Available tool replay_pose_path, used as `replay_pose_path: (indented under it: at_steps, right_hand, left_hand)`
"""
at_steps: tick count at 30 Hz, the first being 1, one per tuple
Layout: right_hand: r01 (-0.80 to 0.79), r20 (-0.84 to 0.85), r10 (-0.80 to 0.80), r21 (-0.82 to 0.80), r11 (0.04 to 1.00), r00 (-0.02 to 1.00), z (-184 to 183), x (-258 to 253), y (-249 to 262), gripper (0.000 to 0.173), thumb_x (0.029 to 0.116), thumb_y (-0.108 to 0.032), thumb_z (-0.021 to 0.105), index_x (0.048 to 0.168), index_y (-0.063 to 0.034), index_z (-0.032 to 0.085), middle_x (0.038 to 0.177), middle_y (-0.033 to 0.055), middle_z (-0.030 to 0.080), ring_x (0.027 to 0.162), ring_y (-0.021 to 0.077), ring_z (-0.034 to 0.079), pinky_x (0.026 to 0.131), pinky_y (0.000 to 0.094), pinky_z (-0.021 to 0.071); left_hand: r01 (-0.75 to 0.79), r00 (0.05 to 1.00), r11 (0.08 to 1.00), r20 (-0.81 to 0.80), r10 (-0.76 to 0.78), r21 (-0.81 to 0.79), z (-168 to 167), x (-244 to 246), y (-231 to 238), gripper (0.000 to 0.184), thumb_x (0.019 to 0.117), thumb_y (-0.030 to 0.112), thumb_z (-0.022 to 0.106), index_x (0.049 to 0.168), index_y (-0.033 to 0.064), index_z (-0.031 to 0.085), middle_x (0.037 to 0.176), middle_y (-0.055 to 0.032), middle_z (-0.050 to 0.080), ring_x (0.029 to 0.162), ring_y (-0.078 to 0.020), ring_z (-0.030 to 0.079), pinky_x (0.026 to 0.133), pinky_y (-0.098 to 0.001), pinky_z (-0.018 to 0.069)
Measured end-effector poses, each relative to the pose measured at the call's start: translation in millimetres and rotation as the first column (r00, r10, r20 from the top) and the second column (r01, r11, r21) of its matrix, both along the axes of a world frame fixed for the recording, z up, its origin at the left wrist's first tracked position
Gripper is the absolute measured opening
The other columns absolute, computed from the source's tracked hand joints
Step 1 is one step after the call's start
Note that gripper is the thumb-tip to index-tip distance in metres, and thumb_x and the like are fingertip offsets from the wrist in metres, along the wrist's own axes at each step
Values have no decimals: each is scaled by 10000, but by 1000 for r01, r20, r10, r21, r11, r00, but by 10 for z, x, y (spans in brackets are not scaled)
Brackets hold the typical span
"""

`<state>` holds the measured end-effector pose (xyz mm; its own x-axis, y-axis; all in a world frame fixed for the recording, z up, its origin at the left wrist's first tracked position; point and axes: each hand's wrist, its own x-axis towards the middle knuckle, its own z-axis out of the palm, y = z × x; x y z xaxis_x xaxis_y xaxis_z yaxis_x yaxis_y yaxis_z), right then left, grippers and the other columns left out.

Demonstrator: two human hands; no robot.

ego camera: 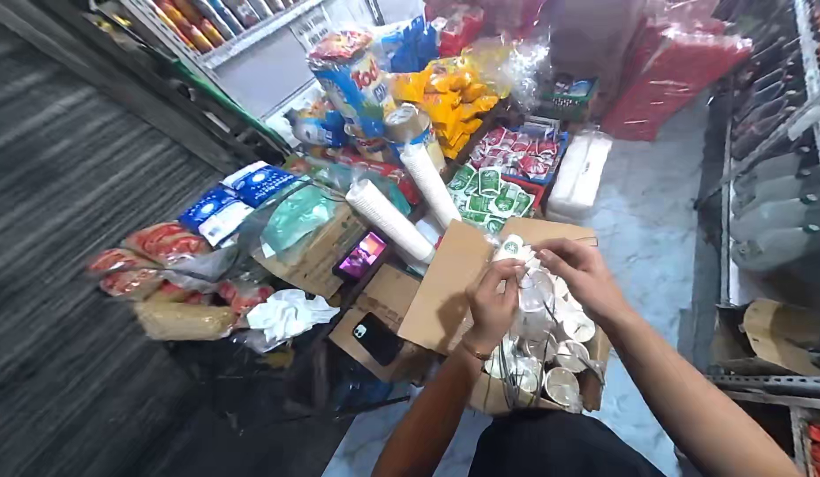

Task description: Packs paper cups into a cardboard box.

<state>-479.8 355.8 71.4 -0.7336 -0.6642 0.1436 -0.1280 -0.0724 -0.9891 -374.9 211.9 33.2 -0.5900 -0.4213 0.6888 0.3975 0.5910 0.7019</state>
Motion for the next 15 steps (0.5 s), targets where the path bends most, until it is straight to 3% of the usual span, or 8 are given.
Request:
replay_pose_path:
  at_steps: [6,11,15]
  right_hand:
    - [26,97,-24,-19,999,995,-72,45,-156,70,963,-124,690,979,-65,723,887,14,707,821,90,664,784,286,571]
    - [45,-21,-44,52,998,999,-152,112,-130,110,990,-168,653,928,-82,685,1048,37,672,927,115,663,776,312,586]
    - [71,-174,-57,76,995,983,-236,118,-44,156,986,-231,648,925,-91,679,1149,69,643,1051,158,644,866,365,582]
  left_hand:
    - [8,1000,1000,26,-8,7,21,23,-33,24,879,-45,693,857,-41,700,990,-137,746,930,-161,736,825,-308,627]
    - [6,998,1000,56,-6,13,42,75,-56,7,882,-42,700,882,-37,704,987,-127,749,912,-160,740,814,-315,636]
    - [-27,995,993,104,15,118,75,139,-81,50,896,-50,668,929,-31,699,1034,-124,759,922,-181,748,815,-351,640]
